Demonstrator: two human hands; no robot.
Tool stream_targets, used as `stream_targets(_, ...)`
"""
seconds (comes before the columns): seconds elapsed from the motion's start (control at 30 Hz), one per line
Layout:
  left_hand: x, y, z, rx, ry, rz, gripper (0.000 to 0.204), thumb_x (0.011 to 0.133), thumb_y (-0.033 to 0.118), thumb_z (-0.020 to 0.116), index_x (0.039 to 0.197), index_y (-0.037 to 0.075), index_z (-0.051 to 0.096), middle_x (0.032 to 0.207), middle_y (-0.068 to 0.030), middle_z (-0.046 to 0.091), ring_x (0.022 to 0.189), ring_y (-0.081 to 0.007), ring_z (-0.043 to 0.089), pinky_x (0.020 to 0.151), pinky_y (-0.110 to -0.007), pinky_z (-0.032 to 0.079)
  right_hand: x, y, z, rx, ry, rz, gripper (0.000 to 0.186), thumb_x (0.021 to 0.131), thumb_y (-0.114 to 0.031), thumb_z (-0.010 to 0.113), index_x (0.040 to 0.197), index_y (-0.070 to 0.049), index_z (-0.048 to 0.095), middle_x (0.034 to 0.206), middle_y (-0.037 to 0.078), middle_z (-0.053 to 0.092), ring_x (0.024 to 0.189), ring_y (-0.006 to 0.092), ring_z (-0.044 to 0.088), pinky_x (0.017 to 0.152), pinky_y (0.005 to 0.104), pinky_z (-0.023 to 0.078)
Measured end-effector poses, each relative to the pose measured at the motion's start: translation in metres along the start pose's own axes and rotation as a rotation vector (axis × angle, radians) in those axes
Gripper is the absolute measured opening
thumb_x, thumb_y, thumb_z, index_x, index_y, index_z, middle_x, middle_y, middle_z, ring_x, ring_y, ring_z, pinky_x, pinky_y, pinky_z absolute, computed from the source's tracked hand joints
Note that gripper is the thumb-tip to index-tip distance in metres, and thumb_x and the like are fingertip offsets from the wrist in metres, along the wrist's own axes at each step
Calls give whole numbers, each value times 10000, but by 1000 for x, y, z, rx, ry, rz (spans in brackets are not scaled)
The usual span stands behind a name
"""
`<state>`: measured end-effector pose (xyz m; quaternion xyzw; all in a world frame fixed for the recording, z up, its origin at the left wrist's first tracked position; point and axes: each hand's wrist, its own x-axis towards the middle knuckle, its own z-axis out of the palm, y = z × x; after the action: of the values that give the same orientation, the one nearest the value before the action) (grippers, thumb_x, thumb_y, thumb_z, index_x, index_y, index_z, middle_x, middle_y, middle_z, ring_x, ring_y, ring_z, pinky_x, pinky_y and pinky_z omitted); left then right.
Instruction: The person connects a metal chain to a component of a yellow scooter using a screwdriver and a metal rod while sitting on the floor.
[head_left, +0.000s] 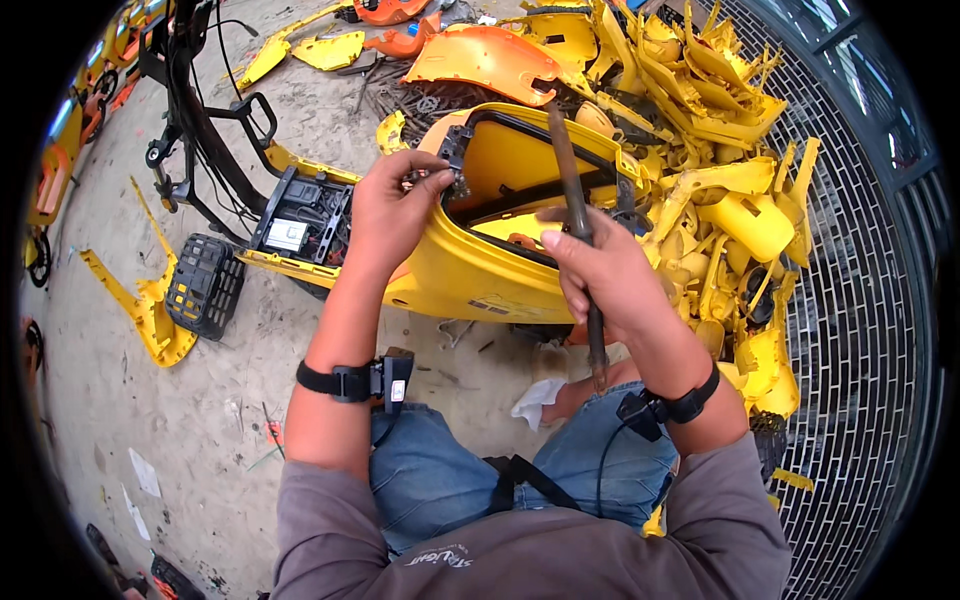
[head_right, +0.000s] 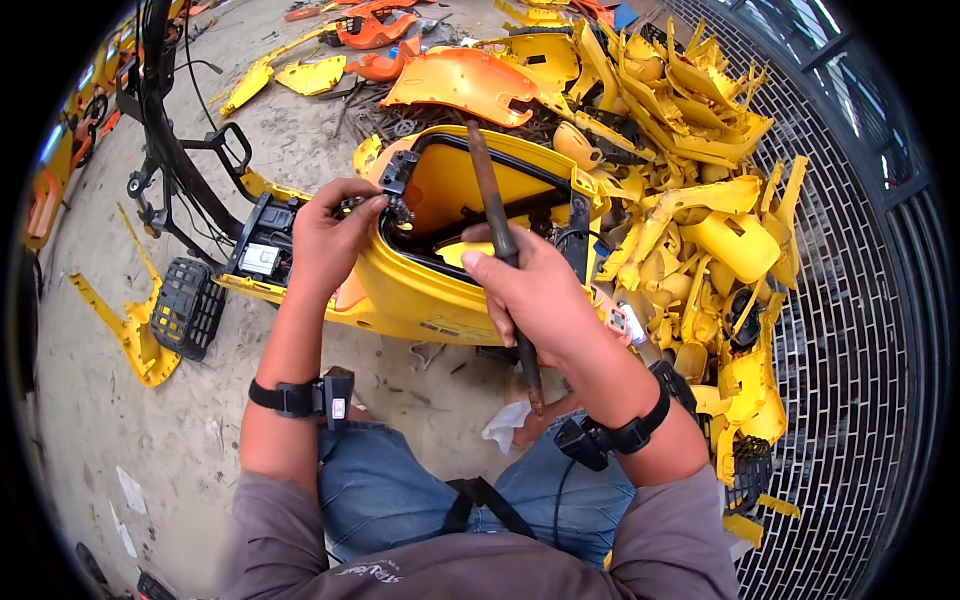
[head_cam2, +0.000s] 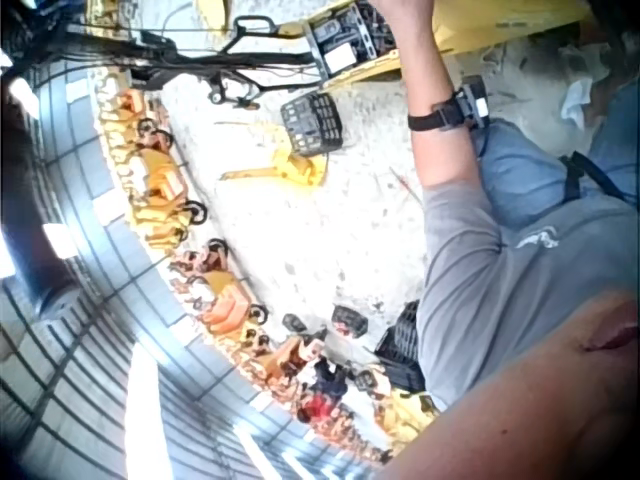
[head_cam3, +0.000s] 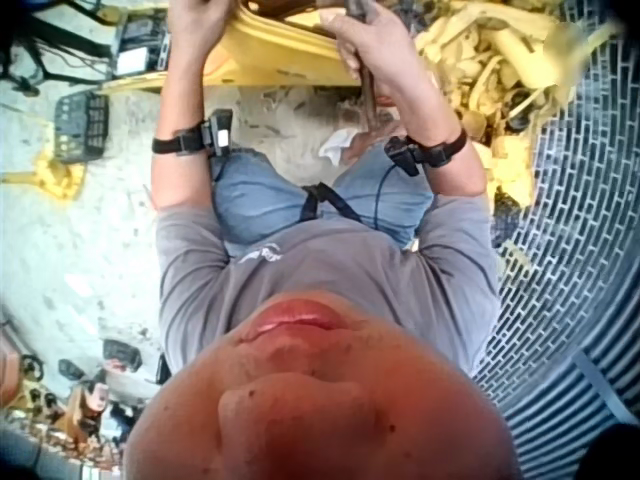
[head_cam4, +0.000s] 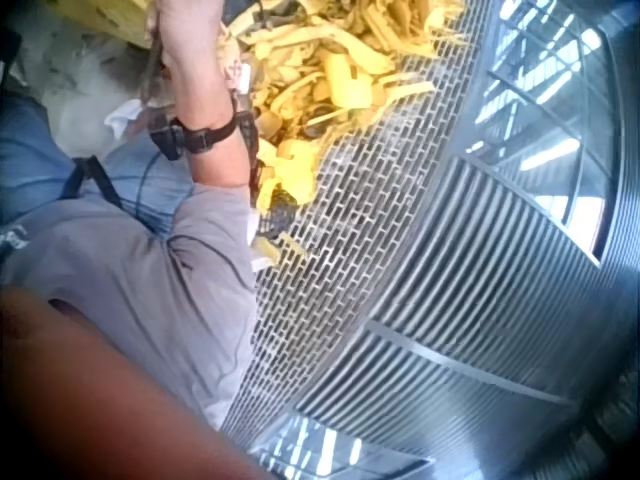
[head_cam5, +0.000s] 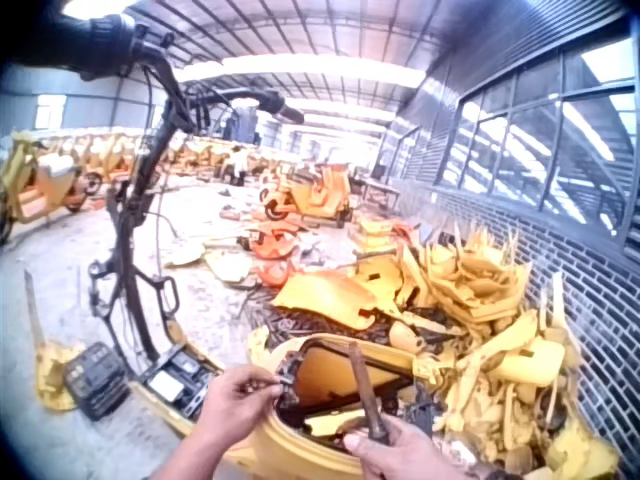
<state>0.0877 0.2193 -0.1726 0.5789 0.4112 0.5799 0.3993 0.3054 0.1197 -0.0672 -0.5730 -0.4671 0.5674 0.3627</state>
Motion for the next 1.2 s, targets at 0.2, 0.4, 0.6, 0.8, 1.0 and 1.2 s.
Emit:
stream_targets(0.2,-46,32,7,-184,-84,252,169,814,-53,756,958,4,689,978,-91,693,928,-178,645,834,-305,510,-23,63,-18,211,-73,-28,236,990,-199,655,1121,-11,600,670,7,557,515,71,510,447,228,392)
stream_targets(0.4,-101,71,37,-113,-219,513,220,799,-23,786,968,39,661,951,-131,686,890,-217,607,808,-345,486,-40,94,-11,576,-381,-192,627,1028,-154,536,1560,-33,227,1241,194,645,791,156,705,452,184,434)
stream_targets(0.6,-138,84,61,-211,-281,341,204,833,49,789,966,52,635,971,-134,679,908,-209,604,846,-348,480,-51,101,-40,717,-570,-195,624,988,-165,602,1521,-5,320,1301,168,585,935,220,712,451,184,439)
stream_targets(0.8,-175,94,86,-331,-309,49,201,867,11,757,996,26,603,1035,-158,658,948,-187,616,839,-295,517,-56,127,-43,553,-450,-344,364,929,-103,724,1269,-23,620,1096,55,691,880,130,670,643,224,511)
stream_targets(1.0,-205,85,85,-351,-147,-123,166,902,29,729,1016,11,610,1069,-135,647,966,-163,607,877,-305,499,-79,119,-62,81,-352,-429,234,928,-68,720,1157,-27,692,1016,41,729,953,152,672,870,312,527)
stream_targets(1.2,-224,70,94,-136,-130,-116,273,877,12,747,1126,-5,637,1109,-100,634,977,-139,590,831,-280,482,-84,129,-68,249,-346,-271,200,932,-48,694,1129,-12,686,882,18,673,719,74,601,647,238,488)
